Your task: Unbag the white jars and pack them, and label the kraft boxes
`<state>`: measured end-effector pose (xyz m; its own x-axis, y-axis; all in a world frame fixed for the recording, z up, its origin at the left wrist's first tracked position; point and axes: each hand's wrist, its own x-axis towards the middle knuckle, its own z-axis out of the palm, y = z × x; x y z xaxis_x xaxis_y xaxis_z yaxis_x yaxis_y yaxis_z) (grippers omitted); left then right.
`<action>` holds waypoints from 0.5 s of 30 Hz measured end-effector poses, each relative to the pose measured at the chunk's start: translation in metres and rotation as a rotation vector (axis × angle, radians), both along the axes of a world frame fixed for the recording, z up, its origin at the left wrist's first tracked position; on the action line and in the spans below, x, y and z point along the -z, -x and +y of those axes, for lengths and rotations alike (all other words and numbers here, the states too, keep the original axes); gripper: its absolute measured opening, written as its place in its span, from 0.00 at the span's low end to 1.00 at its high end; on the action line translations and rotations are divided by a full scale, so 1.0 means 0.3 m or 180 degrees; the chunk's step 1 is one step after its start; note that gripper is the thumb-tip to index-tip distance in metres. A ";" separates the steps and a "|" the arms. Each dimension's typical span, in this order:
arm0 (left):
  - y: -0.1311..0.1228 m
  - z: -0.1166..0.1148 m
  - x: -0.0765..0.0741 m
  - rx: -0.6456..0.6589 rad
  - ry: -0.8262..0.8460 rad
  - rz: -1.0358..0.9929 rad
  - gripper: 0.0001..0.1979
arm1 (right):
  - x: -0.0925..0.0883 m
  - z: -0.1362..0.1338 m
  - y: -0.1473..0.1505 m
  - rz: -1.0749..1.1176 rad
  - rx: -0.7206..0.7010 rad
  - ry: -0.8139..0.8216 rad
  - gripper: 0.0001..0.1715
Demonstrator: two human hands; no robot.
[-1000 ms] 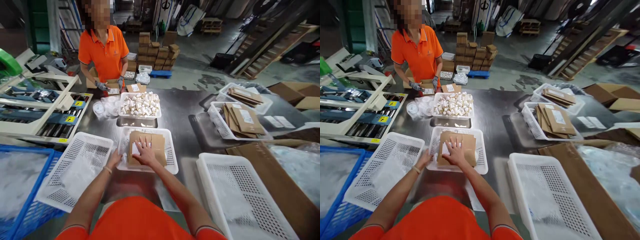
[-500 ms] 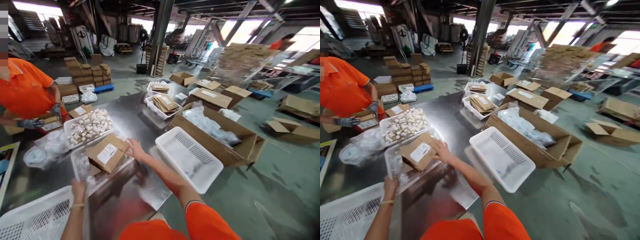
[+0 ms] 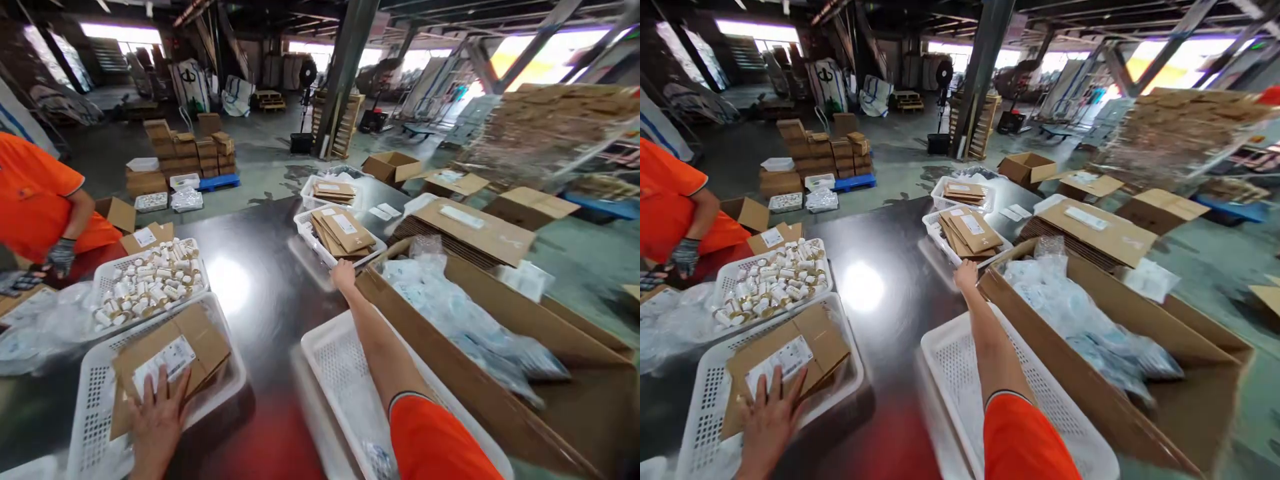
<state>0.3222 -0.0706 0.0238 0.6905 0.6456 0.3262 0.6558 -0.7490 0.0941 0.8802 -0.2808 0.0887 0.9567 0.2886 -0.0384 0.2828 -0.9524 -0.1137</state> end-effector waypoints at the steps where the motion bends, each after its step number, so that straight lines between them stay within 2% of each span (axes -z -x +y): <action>1: 0.004 0.020 0.002 -0.0053 -0.0038 0.0157 0.22 | 0.009 -0.004 -0.045 0.0064 0.0001 0.0057 0.25; 4: 0.058 0.063 0.002 -0.0057 -0.0020 0.0514 0.23 | 0.056 0.016 -0.130 0.0247 -0.0124 0.0175 0.21; 7: 0.098 0.062 -0.008 -0.0139 0.0032 0.0579 0.23 | 0.118 0.085 -0.122 0.0301 -0.0373 0.0185 0.21; 11: 0.096 0.031 -0.013 -0.0210 0.0158 0.0322 0.22 | 0.190 0.222 0.017 0.0318 -0.0663 0.0188 0.24; 15: 0.081 -0.035 0.016 0.0036 0.0207 -0.0231 0.16 | 0.228 0.349 0.253 0.0370 -0.1109 0.0143 0.25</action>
<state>0.2978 -0.0811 0.0190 0.6739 0.6594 0.3333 0.6372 -0.7471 0.1896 0.8043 -0.1762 0.0203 0.7897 0.5919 -0.1612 0.5787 -0.8060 -0.1244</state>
